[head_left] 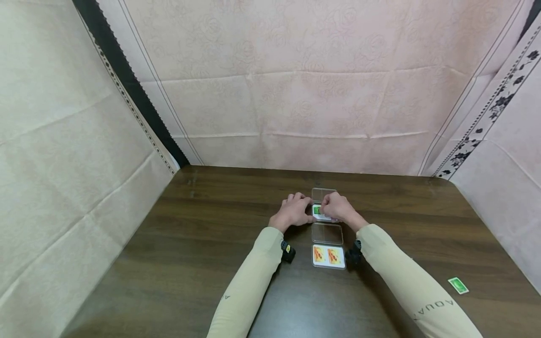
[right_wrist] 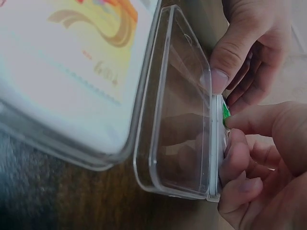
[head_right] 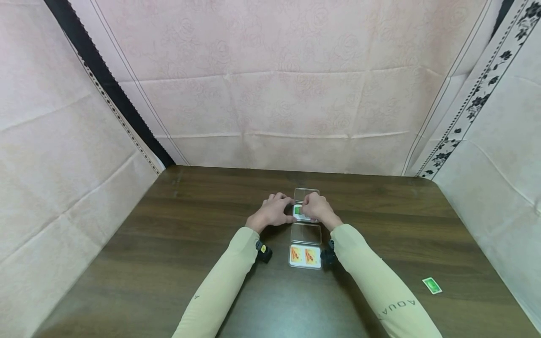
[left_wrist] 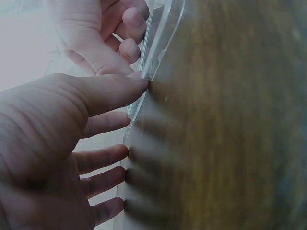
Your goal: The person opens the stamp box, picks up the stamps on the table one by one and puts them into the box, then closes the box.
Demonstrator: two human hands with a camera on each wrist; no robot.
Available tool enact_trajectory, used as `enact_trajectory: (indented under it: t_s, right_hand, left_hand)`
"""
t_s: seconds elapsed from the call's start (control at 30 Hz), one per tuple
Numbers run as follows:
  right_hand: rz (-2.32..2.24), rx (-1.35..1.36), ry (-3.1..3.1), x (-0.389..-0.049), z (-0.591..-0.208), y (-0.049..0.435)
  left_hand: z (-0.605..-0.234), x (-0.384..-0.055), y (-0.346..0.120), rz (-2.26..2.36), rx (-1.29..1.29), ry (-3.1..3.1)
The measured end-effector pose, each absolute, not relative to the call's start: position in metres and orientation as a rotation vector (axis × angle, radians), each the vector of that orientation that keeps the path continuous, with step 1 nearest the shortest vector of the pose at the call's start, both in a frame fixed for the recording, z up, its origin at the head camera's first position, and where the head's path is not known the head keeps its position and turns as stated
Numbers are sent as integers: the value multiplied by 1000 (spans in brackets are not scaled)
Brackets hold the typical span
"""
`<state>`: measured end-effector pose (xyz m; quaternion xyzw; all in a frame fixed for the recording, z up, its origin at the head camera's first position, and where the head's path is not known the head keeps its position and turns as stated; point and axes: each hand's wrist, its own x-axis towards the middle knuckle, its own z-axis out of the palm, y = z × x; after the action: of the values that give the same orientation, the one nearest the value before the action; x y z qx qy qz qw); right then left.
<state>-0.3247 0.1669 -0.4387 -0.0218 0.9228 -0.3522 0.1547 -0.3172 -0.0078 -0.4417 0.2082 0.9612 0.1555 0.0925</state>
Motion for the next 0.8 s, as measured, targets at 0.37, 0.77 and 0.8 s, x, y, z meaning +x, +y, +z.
enact_trajectory:
  t_s: [0.37,0.77,0.8]
  right_hand:
    - [-1018,-64,2663,-323,-432,173]
    - [-945,-172,2723,-315,-416,187]
    - [-941,-185,2730,-314,-415,190]
  left_hand:
    - [-442,-316,-5,458,609,2856]
    - [-443,-317,-5,459,595,2862]
    - [-443,-317,-5,461,595,2862]
